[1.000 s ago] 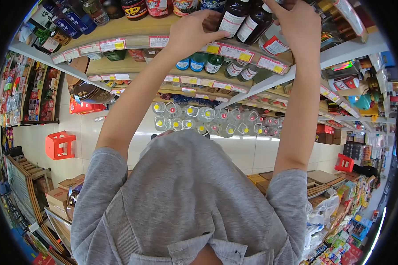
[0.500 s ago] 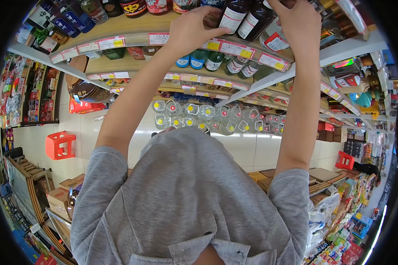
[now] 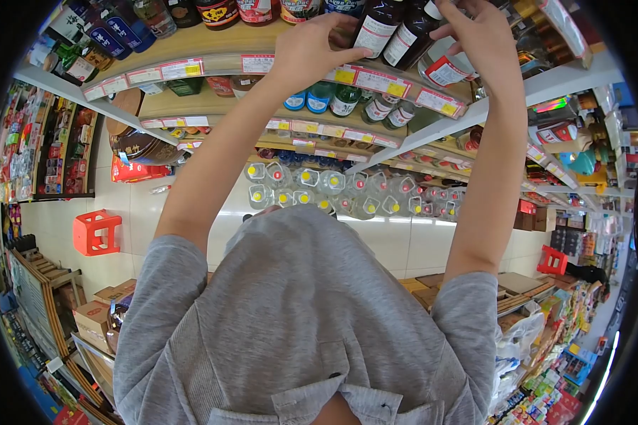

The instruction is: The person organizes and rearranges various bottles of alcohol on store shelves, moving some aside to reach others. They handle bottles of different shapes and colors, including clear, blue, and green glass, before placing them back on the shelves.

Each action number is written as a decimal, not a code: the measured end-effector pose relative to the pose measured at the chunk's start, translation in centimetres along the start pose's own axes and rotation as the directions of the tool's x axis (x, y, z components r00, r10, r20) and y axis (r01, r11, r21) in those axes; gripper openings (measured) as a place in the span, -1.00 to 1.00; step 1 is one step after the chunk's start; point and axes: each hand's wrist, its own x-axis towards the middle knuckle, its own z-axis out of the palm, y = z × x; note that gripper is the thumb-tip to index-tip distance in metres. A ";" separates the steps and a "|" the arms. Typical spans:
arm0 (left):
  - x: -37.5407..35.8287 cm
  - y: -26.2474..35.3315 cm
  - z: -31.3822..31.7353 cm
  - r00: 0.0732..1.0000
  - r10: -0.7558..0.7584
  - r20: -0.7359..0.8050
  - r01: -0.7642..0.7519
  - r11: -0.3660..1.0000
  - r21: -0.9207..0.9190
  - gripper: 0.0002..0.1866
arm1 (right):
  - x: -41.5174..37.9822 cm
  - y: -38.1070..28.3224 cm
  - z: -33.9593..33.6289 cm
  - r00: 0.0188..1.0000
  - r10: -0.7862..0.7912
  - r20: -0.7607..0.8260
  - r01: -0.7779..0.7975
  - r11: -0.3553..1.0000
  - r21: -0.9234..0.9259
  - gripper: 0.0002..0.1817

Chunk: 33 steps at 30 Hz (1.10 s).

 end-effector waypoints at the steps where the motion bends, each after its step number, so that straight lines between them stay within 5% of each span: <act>1: -0.1 0.1 0.0 1.000 -0.007 0.002 0.007 1.000 0.015 -0.37 | 0.2 0.4 0.0 0.999 0.001 0.037 -0.003 0.998 0.056 -0.53; 7: -0.1 0.6 -0.3 1.000 -0.011 -0.007 0.011 0.999 0.041 -0.35 | -1.2 -1.6 0.6 0.990 -0.053 -0.128 0.046 0.997 -0.057 -0.58; 10: 0.0 0.4 -0.2 1.000 -0.002 -0.011 0.002 0.999 0.049 -0.35 | -0.2 -1.4 1.1 0.979 0.047 -0.198 -0.094 0.968 -0.232 -0.59; 14: -0.1 0.2 0.0 1.000 0.007 -0.026 -0.006 0.999 0.034 -0.35 | -1.5 -3.0 1.0 0.988 0.055 -0.146 -0.073 0.990 -0.120 -0.60; 17: -0.1 0.4 0.0 1.000 0.001 -0.014 -0.001 0.999 0.042 -0.35 | -0.1 2.1 0.8 1.000 -0.016 -0.014 0.013 0.983 -0.186 -0.31; 20: -0.1 0.8 0.0 1.000 0.002 -0.006 -0.001 0.998 0.062 -0.35 | 0.1 3.5 1.2 0.993 -0.100 -0.067 0.094 0.992 -0.088 -0.27; 29: -0.2 1.2 0.1 0.999 0.029 -0.016 -0.027 0.996 0.088 -0.35 | 0.3 3.5 1.6 0.992 -0.104 -0.070 0.100 0.993 -0.063 -0.25; 32: -0.3 1.6 -0.1 1.000 0.022 0.002 -0.022 0.996 0.089 -0.37 | -0.8 0.9 1.4 0.992 -0.026 -0.127 0.020 0.999 -0.047 -0.55; 33: -0.3 1.8 -0.3 1.000 0.013 0.013 -0.014 0.996 0.089 -0.38 | -1.2 1.2 1.4 0.984 -0.072 -0.160 0.057 0.993 -0.099 -0.49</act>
